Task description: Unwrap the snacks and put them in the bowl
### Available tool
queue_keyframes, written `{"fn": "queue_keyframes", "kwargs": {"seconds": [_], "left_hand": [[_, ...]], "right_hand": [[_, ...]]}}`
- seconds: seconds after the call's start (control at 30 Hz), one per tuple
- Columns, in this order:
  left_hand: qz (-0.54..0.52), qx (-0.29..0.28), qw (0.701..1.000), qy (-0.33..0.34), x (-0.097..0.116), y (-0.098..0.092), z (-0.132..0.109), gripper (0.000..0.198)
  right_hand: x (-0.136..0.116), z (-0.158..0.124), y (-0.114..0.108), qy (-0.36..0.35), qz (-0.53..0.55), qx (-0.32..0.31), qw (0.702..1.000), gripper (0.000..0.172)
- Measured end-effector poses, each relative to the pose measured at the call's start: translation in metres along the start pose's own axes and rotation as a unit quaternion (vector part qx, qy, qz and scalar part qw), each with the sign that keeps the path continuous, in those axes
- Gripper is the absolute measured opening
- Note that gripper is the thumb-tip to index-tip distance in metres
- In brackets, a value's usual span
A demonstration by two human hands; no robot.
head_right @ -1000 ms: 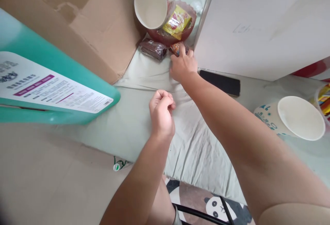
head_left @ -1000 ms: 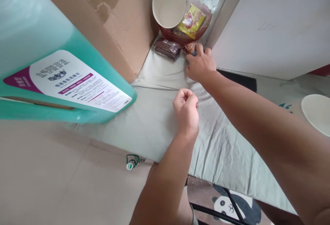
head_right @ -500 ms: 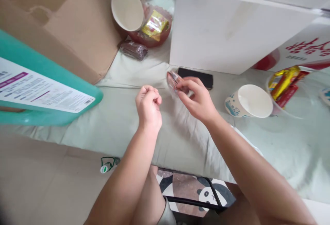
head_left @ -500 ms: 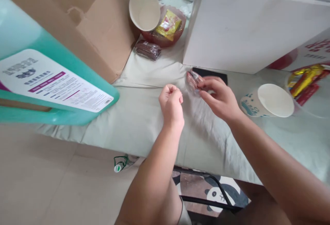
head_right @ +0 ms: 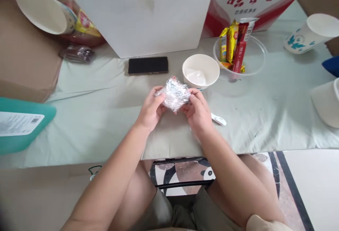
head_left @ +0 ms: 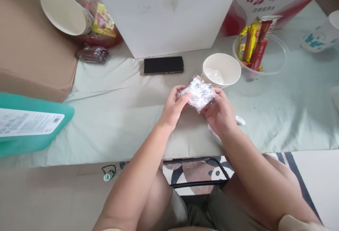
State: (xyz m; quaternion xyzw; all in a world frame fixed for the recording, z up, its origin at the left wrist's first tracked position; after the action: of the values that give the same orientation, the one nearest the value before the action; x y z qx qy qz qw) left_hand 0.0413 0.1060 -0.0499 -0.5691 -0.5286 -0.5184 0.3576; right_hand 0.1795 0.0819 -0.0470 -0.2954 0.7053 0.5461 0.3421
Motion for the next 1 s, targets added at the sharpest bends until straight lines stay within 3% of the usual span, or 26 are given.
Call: {"fn": "queue_keyframes", "kwargs": {"seconds": [0.1, 0.23, 0.3, 0.4, 0.53, 0.6, 0.67, 0.73, 0.9, 1.0], "left_hand": [[-0.011, -0.045, 0.999, 0.005, -0.002, 0.011, -0.003, 0.047], [0.007, -0.013, 1.0, 0.017, -0.001, -0.003, 0.002, 0.051], [0.018, 0.008, 1.0, 0.021, 0.0, -0.012, 0.006, 0.053], [0.052, 0.025, 0.998, 0.028, 0.002, -0.021, 0.009, 0.053], [0.086, 0.04, 0.995, 0.033, 0.003, -0.026, 0.008, 0.053], [0.102, 0.046, 0.993, 0.035, 0.003, -0.027, 0.007, 0.052], [0.124, 0.046, 0.991, 0.035, 0.002, -0.027, 0.006, 0.05], [0.145, 0.036, 0.988, 0.029, 0.0, -0.025, 0.007, 0.049], [0.175, 0.031, 0.984, 0.022, -0.003, -0.023, 0.008, 0.048], [0.176, 0.046, 0.983, 0.034, -0.001, -0.022, 0.007, 0.051]], "right_hand": [[-0.001, -0.002, -0.003, 0.005, -0.021, 0.001, 1.0, 0.013], [-0.021, -0.011, 0.0, -0.02, -0.206, -0.046, 0.977, 0.018], [-0.043, -0.019, 0.0, -0.081, -0.338, -0.058, 0.936, 0.021], [-0.066, -0.026, -0.012, -0.142, -0.515, -0.032, 0.845, 0.023], [-0.062, -0.021, -0.036, -0.116, -0.68, -0.023, 0.724, 0.032], [-0.053, -0.017, -0.041, -0.104, -0.716, -0.043, 0.689, 0.029], [-0.047, -0.013, -0.041, -0.105, -0.722, -0.053, 0.682, 0.022], [-0.046, -0.012, -0.04, -0.113, -0.708, -0.056, 0.695, 0.019], [-0.05, -0.015, -0.04, -0.114, -0.662, -0.032, 0.74, 0.022], [-0.05, -0.018, -0.041, -0.096, -0.608, -0.02, 0.788, 0.03]]}}
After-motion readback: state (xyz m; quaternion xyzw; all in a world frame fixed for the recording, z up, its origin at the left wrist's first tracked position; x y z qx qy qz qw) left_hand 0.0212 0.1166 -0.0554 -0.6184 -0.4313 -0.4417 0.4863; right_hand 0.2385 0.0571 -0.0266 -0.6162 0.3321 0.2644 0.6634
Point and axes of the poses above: each hand's wrist, its own z-axis towards the middle knuckle, its own y-axis out of the palm, x = y × z, the point moved 9 cm from there along z, towards the middle knuckle, and after that the axes turned 12 degrees about z, right-handed, at the moved point
